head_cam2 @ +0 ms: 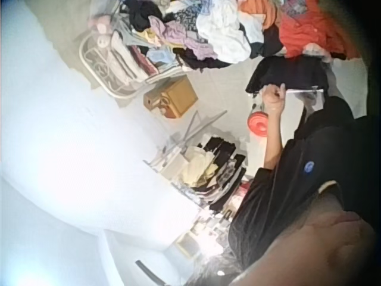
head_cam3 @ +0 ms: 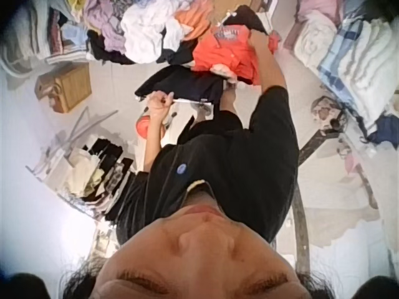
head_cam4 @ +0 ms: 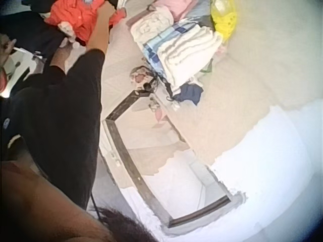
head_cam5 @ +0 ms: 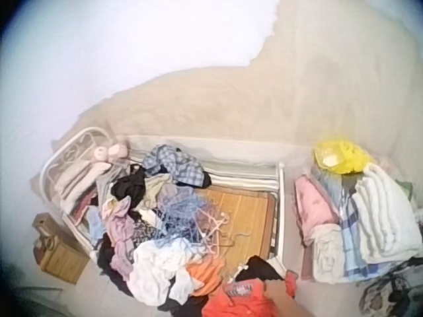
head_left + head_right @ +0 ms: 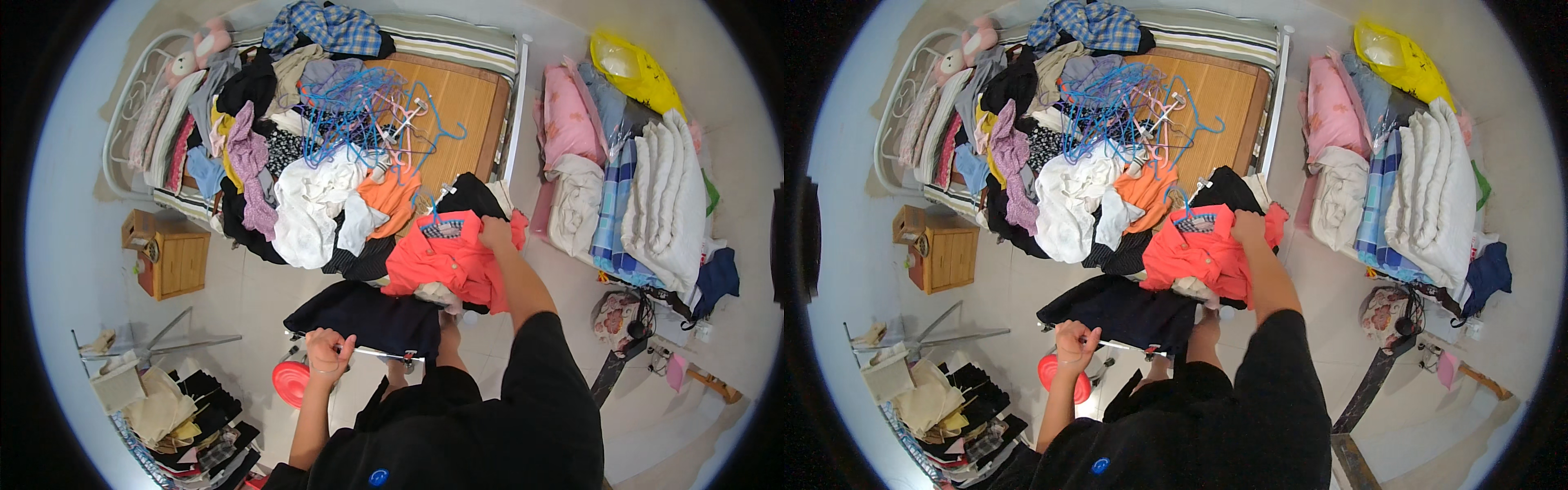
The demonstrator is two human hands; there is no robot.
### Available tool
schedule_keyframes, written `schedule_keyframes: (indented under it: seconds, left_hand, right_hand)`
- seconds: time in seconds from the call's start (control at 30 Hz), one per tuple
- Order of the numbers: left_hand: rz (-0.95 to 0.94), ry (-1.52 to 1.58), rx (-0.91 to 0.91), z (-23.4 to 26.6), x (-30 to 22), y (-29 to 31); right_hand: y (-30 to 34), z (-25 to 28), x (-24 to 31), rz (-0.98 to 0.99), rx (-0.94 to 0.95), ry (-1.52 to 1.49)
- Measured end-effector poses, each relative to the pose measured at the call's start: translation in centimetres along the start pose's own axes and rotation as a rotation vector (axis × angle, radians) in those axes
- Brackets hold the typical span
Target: The person picks up clothing items from a bed, attaches them to hangers, and hangs them onto a garment rack before sitting on the floor to sort through more garments from a large pile.
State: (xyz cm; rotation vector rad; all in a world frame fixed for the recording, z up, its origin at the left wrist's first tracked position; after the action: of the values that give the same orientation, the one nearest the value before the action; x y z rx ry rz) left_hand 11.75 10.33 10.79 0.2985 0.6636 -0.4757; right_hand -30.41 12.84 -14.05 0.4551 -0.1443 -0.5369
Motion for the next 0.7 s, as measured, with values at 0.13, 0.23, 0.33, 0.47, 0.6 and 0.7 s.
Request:
schedule_keyframes:
  seconds: [0.13, 0.23, 0.33, 0.47, 0.6, 0.7]
  left_hand:
    - [-0.040, 0.018, -0.045, 1.4, 1.7, 2.2]
    - [-0.059, 0.031, -0.103, 3.5, 3.0, 4.2]
    - [-0.111, 0.059, -0.174, 6.3, 4.2, 5.9]
    - [-0.191, 0.072, -0.297, 9.7, 5.3, 8.3]
    - [-0.176, 0.111, -0.374, 12.5, 6.1, 11.0]
    - [-0.153, 0.126, -0.410, 13.0, 8.0, 13.3]
  right_hand:
    - [7.6, 2.5, -1.1, 0.116, -0.131, -0.300]
    - [15.6, 6.6, -0.6, 0.080, -0.161, -0.362]
    - [24.8, 14.0, 0.0, -0.073, -0.269, -0.498]
    - [36.6, 23.1, 1.9, -0.078, -0.474, -0.551]
    - [42.2, 24.6, 4.4, -0.022, -0.513, -0.994]
    - [40.9, 21.5, 8.8, 0.143, -0.444, -1.072]
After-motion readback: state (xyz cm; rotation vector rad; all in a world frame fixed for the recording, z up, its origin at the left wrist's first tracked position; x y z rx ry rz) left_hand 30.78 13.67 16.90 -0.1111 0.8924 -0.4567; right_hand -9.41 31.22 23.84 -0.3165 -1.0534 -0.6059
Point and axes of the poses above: each hand's wrist, its own y-axis away from the middle knuckle, its own z-axis out of the back of the hand, x = y × z, the point moved 5 cm from there along -y, towards the middle knuckle, and after that the axes turned 9 degrees about y, right-handed, at the moved point
